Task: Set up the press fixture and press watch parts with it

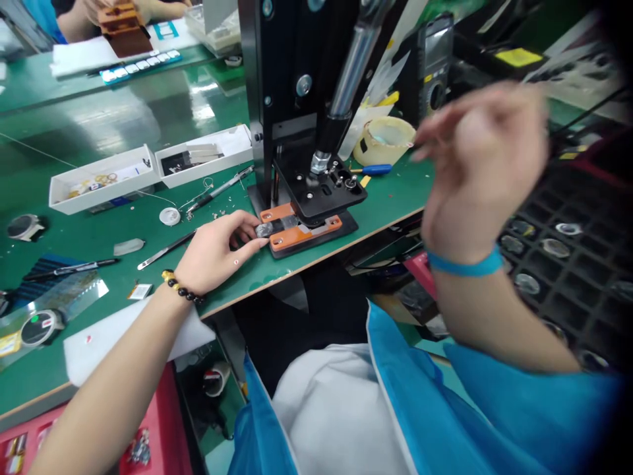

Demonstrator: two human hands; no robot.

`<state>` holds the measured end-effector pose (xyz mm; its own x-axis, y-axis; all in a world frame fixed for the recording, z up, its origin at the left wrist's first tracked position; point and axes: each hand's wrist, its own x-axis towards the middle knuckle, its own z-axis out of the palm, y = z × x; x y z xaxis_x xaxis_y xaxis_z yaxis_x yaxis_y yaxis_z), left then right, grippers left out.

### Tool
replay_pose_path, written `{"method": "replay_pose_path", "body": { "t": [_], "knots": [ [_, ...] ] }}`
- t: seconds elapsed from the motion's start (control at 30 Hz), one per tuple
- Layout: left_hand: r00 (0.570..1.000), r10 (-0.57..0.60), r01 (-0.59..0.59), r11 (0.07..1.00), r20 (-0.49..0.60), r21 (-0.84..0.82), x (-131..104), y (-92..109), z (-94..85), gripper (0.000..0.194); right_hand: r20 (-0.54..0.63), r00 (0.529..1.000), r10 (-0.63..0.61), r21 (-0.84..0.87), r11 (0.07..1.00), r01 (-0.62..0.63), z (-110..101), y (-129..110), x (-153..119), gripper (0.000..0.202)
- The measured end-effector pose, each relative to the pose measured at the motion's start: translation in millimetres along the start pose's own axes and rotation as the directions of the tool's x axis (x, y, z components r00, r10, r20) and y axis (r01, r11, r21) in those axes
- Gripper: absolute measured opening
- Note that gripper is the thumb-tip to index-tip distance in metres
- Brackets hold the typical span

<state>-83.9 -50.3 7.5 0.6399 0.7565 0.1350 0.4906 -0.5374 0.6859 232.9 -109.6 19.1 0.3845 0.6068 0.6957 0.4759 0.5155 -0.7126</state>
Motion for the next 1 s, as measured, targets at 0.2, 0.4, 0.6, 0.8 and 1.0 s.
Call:
{"method": "replay_pose_path", "body": {
  "t": [0.2,0.4,0.6,0.8,1.0],
  "knots": [
    [0.999,-0.046,0.047,0.999,-0.021,0.015,-2,2,0.2,0.033,0.357,0.933,0.05,-0.237,0.971,0.039,10,17,-80,0.027],
    [0.993,-0.096,0.089,0.992,-0.073,-0.087,-2,11,-0.3,0.034,0.4,0.916,-0.011,-0.277,0.952,0.133,24,12,-79,0.028],
    [0.979,-0.197,0.181,0.963,-0.062,-0.199,-2,13,-1.7,0.037,0.329,0.944,0.022,-0.239,0.969,0.061,25,13,-80,0.029],
    [0.973,-0.232,0.218,0.927,-0.009,-0.305,-3,13,-2.1,0.039,0.252,0.965,0.069,-0.213,0.977,-0.014,27,13,-82,0.028],
    [0.972,-0.236,0.229,0.927,0.013,-0.296,-1,16,-1.0,0.038,0.22,0.97,0.101,-0.179,0.982,-0.061,30,12,-81,0.024]
  ]
}}
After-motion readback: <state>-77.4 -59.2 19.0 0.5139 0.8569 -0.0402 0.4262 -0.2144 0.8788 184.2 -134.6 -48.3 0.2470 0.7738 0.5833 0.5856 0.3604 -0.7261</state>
